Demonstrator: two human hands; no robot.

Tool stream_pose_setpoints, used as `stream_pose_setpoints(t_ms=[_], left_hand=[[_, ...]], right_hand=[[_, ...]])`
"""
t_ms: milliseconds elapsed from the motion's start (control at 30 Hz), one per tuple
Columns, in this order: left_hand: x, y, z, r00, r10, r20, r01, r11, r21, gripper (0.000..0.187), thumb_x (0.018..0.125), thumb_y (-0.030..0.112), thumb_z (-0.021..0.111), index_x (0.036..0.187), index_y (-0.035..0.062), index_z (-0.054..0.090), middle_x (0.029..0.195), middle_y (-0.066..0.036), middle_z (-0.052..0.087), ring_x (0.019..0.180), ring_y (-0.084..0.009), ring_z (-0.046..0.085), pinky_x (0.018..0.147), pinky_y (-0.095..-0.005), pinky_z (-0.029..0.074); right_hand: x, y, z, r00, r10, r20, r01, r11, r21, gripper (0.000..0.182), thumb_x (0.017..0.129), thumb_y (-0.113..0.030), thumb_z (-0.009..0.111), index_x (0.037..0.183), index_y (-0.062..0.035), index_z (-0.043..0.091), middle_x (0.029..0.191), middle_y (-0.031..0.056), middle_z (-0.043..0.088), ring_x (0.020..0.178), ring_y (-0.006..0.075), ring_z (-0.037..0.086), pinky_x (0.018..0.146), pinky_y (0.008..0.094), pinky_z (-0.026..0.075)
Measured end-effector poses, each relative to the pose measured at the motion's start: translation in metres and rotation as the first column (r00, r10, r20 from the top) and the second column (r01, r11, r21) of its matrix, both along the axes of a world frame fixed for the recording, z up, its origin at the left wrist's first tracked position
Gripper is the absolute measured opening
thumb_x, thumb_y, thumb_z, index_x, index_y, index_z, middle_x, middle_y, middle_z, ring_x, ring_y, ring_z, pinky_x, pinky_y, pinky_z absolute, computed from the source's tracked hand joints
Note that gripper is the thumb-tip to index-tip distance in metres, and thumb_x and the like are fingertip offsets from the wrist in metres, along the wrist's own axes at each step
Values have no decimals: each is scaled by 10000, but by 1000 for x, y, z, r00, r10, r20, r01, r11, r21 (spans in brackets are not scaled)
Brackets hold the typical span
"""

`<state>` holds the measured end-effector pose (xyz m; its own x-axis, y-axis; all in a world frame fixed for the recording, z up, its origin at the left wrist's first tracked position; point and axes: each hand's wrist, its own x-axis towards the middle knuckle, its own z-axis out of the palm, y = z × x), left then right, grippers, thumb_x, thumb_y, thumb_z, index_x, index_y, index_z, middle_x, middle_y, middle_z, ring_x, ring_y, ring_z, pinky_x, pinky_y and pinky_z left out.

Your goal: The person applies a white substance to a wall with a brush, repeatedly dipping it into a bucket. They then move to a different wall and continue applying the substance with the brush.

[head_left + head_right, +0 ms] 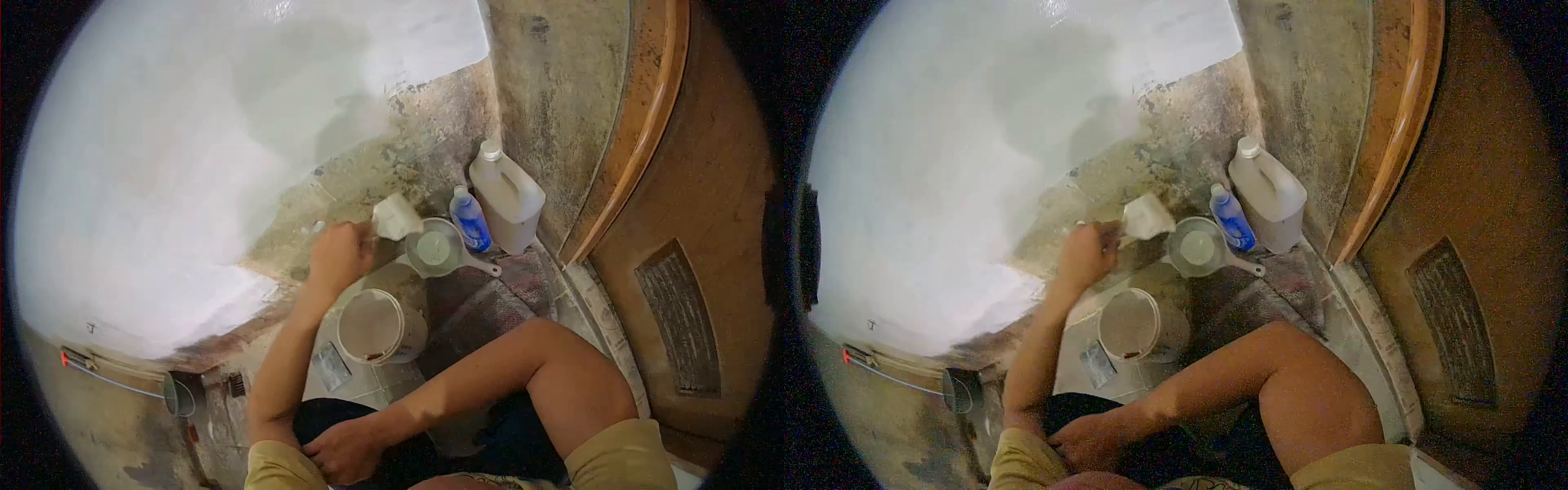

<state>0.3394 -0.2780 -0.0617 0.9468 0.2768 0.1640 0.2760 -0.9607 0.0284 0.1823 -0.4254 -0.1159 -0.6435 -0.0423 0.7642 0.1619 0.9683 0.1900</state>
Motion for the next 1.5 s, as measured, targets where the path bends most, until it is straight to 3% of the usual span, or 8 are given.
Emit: stream_pose_setpoints(t_ms=[67,133,267,500,933,1000,1133,1500], left_hand=[[-8,14,-1,995,-30,-95,31,999,9,184,736,143,635,896,69,686,859,-199,657,814,-386,641,698,-465,522],[-16,16,5,979,-62,-196,70,997,37,189,723,163,642,869,52,683,846,-205,663,821,-389,644,705,-465,525],[-36,2,40,888,-47,-458,85,995,61,179,695,158,621,804,27,677,784,-219,659,780,-404,646,684,-484,521],[-51,28,4,657,-11,-754,-22,999,-33,187,619,107,599,753,0,674,817,-212,671,774,-374,663,650,-435,531],[-44,42,-108,454,-167,-875,-131,959,-250,281,732,106,595,981,17,687,955,-183,692,751,-288,699,637,-418,548],[-47,43,-137,471,-239,-849,138,971,-197,255,712,90,654,949,-2,675,913,-216,689,882,-352,680,686,-460,547],[-61,44,-166,491,-208,-846,195,973,-127,259,738,145,667,968,34,705,1003,-193,688,915,-330,680,739,-422,550],[-77,51,-222,550,-239,-800,209,967,-144,182,770,48,623,928,15,709,1018,-192,685,979,-341,664,802,-430,545]], right_hand=[[-6,1,-7,991,-38,131,42,999,-31,326,739,-357,585,906,-91,672,983,110,667,1004,296,600,915,477,401],[-16,8,-13,982,30,-186,-14,996,87,307,724,-342,587,867,-84,673,955,113,669,992,318,600,913,486,399],[-8,1,-4,994,22,-105,-22,1000,2,309,707,-336,587,838,-68,668,917,124,664,976,342,597,914,487,401],[-4,-12,-31,985,34,-166,-50,995,-91,488,792,-258,526,1126,89,609,1219,210,592,1220,318,503,1102,460,296],[2,-13,-70,987,42,-153,-56,995,-88,497,918,-281,472,1294,41,519,1418,162,459,1368,259,370,1148,417,222],[4,-12,-68,986,33,-161,-46,995,-83,487,923,-272,461,1289,42,522,1410,162,467,1364,258,375,1144,416,232],[-1,-10,-70,981,62,-181,-72,996,-50,534,891,-290,436,1286,66,491,1395,189,469,1348,330,389,1131,490,258],[4,-10,-69,972,91,-217,-111,991,-78,445,934,-214,409,1268,54,531,1376,180,492,1330,279,418,1135,432,266]])
